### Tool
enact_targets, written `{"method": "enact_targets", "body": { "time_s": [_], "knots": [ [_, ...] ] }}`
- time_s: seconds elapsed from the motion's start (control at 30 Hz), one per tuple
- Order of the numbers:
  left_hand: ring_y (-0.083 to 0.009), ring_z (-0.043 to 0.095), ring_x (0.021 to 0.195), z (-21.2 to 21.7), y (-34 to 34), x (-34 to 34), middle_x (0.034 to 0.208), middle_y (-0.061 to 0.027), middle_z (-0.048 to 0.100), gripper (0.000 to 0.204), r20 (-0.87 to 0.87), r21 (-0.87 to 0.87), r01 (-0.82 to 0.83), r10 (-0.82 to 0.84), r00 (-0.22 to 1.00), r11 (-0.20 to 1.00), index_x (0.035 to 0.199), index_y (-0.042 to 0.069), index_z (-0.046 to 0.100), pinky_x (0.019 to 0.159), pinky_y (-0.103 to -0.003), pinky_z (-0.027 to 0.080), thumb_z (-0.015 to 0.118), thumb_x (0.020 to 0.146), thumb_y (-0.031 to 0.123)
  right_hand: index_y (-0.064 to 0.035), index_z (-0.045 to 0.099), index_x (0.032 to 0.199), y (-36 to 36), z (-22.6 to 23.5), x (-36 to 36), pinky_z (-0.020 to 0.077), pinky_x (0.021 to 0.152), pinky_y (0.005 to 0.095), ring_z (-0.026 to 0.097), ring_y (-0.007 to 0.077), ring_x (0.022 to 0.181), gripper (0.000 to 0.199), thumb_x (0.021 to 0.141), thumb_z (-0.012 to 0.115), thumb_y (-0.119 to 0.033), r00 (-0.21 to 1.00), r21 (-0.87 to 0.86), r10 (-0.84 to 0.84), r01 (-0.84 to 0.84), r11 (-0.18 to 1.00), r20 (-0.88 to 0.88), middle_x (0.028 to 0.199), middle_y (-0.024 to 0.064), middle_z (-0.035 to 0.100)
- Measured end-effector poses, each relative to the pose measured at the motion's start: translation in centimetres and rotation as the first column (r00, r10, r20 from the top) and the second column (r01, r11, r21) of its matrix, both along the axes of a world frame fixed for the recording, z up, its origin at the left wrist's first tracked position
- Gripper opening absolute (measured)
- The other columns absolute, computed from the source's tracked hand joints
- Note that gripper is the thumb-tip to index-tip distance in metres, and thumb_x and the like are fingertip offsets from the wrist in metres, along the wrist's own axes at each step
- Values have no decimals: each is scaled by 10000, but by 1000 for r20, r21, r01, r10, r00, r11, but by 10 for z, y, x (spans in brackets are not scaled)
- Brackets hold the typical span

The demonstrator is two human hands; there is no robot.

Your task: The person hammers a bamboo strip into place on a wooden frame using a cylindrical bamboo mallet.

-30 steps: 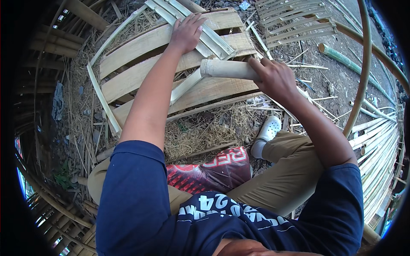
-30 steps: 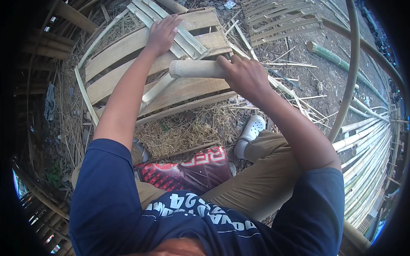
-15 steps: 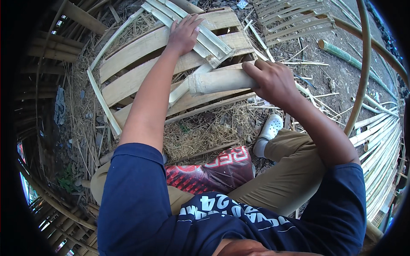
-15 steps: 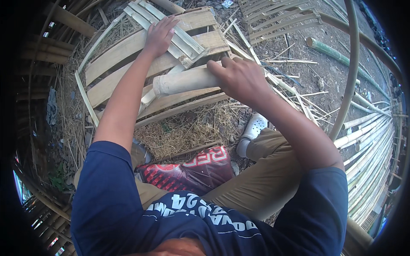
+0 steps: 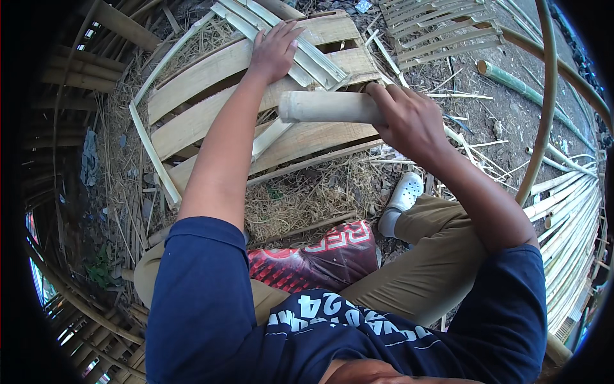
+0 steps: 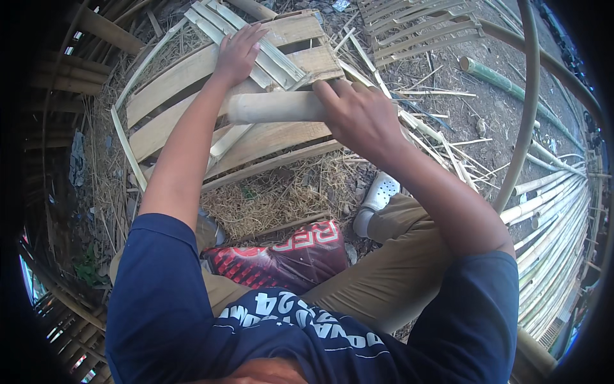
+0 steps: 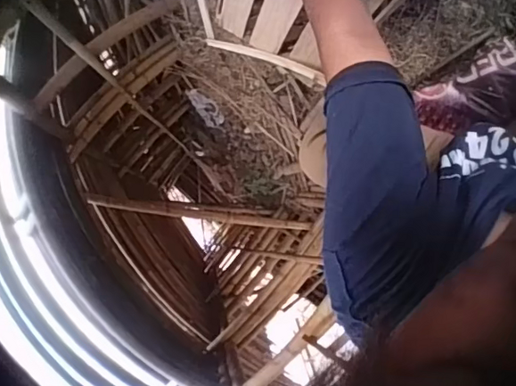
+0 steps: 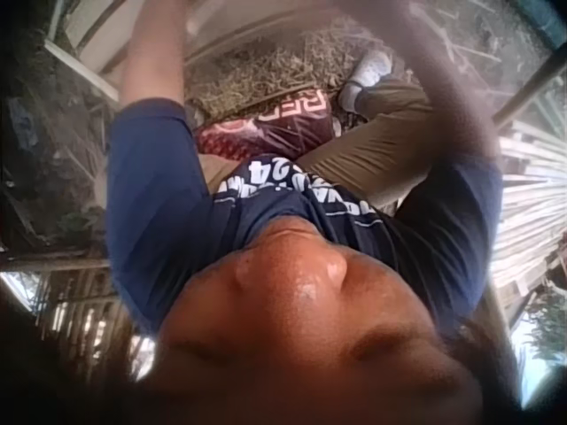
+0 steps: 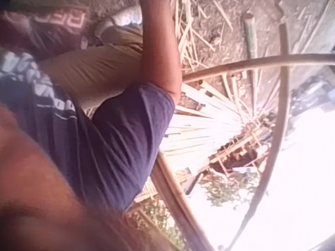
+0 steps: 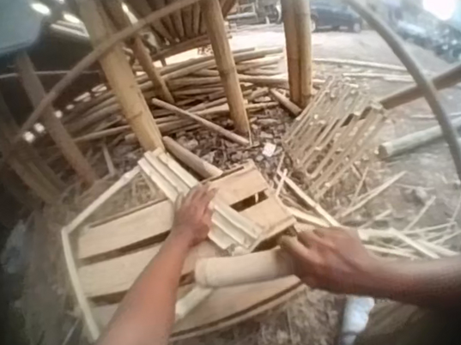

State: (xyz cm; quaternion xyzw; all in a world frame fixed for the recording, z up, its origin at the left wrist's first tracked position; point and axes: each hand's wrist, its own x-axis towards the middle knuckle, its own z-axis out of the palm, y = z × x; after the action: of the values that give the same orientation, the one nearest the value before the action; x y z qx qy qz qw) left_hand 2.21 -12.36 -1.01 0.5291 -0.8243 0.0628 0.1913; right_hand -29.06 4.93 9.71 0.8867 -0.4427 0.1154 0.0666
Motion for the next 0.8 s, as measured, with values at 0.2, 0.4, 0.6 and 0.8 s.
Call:
{"method": "enact_targets", "body": {
  "time_s": [0.2,0.4,0.6,0.8],
  "knots": [
    [-201,311,1553,-1,3,1,1652,17,406,475,-16,21,-24,25,1000,999,1544,291,479,1279,-533,156,390,1078,302,-154,594,1141,-1,-12,0,535,597,447,704,278,727,301,862,700,-119,995,-23,-60,58,998,-85,819,87,634],
    [-202,319,1549,0,-2,-3,1645,24,417,466,-15,-22,9,-9,1000,1000,1535,298,490,1279,-531,159,394,1079,305,-160,574,1169,9,-20,3,536,600,435,699,285,733,381,817,708,-103,995,-24,80,-82,996,-50,840,73,624],
    [-203,326,1546,0,1,-3,1636,16,432,462,-28,-21,11,-11,1000,1000,1526,300,501,1276,-538,163,402,1075,299,-107,560,1100,0,-17,0,557,607,424,722,285,736,234,887,659,-110,997,42,-69,70,997,-32,821,103,659],
    [-208,329,1545,1,-1,-5,1639,8,428,465,-12,-20,12,-12,1000,1000,1525,281,501,1271,-551,170,409,1069,288,-111,565,1109,0,-11,-3,555,615,411,717,290,733,236,889,649,-98,999,-14,-37,37,999,13,807,96,658]
  ]
}}
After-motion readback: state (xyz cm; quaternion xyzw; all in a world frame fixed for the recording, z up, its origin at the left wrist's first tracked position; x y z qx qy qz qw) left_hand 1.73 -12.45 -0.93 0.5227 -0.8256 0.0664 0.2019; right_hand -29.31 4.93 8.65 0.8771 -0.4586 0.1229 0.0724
